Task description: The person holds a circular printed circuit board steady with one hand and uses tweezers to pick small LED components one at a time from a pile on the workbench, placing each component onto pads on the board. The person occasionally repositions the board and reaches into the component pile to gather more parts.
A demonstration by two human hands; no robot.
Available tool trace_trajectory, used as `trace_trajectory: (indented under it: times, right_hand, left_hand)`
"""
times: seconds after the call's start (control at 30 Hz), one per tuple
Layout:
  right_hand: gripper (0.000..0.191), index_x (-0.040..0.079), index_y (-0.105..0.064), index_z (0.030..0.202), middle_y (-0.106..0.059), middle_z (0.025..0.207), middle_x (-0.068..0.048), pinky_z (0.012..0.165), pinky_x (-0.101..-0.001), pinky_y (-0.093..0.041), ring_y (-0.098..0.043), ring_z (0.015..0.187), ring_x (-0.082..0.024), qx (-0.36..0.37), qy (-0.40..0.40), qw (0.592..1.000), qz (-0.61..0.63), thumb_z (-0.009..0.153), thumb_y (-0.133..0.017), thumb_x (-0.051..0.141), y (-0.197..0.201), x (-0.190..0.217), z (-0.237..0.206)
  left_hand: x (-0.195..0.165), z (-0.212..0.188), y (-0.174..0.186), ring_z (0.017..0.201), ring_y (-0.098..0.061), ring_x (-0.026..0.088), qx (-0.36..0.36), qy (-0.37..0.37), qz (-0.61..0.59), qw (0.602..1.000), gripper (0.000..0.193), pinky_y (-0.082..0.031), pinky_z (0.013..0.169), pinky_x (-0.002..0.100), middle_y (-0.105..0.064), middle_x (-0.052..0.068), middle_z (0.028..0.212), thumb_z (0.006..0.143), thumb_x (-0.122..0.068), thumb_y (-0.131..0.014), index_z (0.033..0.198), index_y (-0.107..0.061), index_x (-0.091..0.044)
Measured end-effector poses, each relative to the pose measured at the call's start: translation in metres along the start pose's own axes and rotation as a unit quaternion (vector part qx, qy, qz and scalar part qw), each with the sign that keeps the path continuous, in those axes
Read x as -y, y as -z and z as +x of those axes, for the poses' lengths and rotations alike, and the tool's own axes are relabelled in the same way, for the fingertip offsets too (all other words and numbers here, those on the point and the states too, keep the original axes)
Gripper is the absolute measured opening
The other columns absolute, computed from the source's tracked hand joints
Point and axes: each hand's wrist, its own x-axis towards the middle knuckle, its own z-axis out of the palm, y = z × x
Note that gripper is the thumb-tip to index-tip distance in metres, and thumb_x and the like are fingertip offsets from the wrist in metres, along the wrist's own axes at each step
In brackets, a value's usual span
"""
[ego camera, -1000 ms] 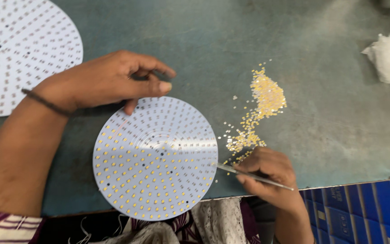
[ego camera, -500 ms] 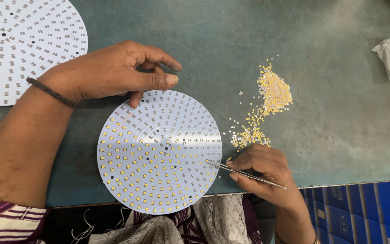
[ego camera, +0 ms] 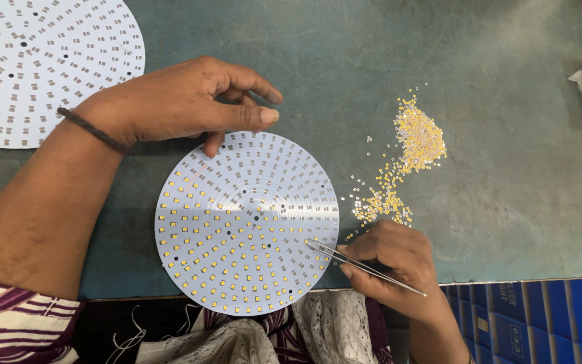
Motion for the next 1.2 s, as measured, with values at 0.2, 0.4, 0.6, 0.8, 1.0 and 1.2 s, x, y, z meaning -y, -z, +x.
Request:
trace_trajectory:
  times: [0.2,0.4,0.6,0.8,1.0,1.2]
  right_hand:
    - [0.018,0.004,-0.072,0.085,-0.073,0.079,-0.005,0.060,-0.0304,-0.050,-0.068,0.066,-0.019,-0.003,0.008,1.000,-0.016,0.074,-0.084,0.012,-0.002,0.004,0.001]
    - [0.017,0.004,-0.071,0.084,-0.073,0.078,-0.005,0.060,-0.0297,-0.051,-0.069,0.066,-0.018,-0.029,0.017,0.999,-0.024,0.075,-0.084,0.011,-0.007,0.008,-0.001]
    - [0.016,0.004,-0.071,0.082,-0.073,0.078,-0.005,0.059,-0.0295,-0.051,-0.069,0.066,-0.018,-0.020,0.015,0.999,-0.026,0.075,-0.084,0.010,-0.007,0.008,0.001]
    - [0.016,0.004,-0.070,0.082,-0.073,0.079,-0.005,0.061,-0.0298,-0.051,-0.069,0.067,-0.018,-0.018,0.011,1.000,-0.012,0.077,-0.083,0.012,-0.004,0.004,-0.004]
    - [0.011,0.001,-0.071,0.089,-0.071,0.082,-0.006,0.062,-0.0251,-0.050,-0.067,0.070,-0.013,-0.159,-0.145,0.976,-0.045,0.084,-0.078,0.007,0.006,-0.007,-0.023]
    - [0.009,0.000,-0.073,0.090,-0.071,0.078,-0.004,0.058,-0.0216,-0.045,-0.060,0.065,-0.007,-0.199,-0.244,0.948,-0.040,0.083,-0.078,0.003,0.010,-0.014,-0.034]
  left_hand:
    - [-0.004,-0.001,-0.001,0.046,-0.054,0.010,-0.002,0.003,-0.003,1.000,0.059,-0.050,0.045,0.027,-0.071,0.005,0.086,0.082,-0.040,-0.068,0.129,-0.066,-0.004]
    - [-0.005,-0.001,-0.001,0.047,-0.054,0.010,0.000,-0.001,-0.010,1.000,0.060,-0.050,0.045,0.028,-0.070,0.007,0.086,0.083,-0.040,-0.069,0.130,-0.065,-0.003]
    - [0.003,0.000,0.001,0.047,-0.055,0.010,-0.001,-0.004,-0.001,1.000,0.060,-0.051,0.046,0.027,-0.072,0.006,0.088,0.082,-0.041,-0.068,0.129,-0.065,-0.004]
    - [0.016,0.007,0.004,0.049,-0.058,0.011,0.021,-0.036,0.011,0.999,0.061,-0.053,0.048,0.028,-0.074,0.009,0.090,0.089,-0.042,-0.070,0.135,-0.067,-0.002]
    - [0.022,0.008,0.005,0.048,-0.058,0.013,0.023,-0.021,0.006,0.999,0.066,-0.053,0.048,0.029,-0.074,0.009,0.091,0.085,-0.047,-0.070,0.135,-0.067,-0.003]
    - [0.023,0.007,0.005,0.051,-0.058,0.015,0.019,0.016,0.012,1.000,0.069,-0.052,0.050,0.030,-0.072,0.011,0.087,0.085,-0.049,-0.070,0.138,-0.068,-0.006]
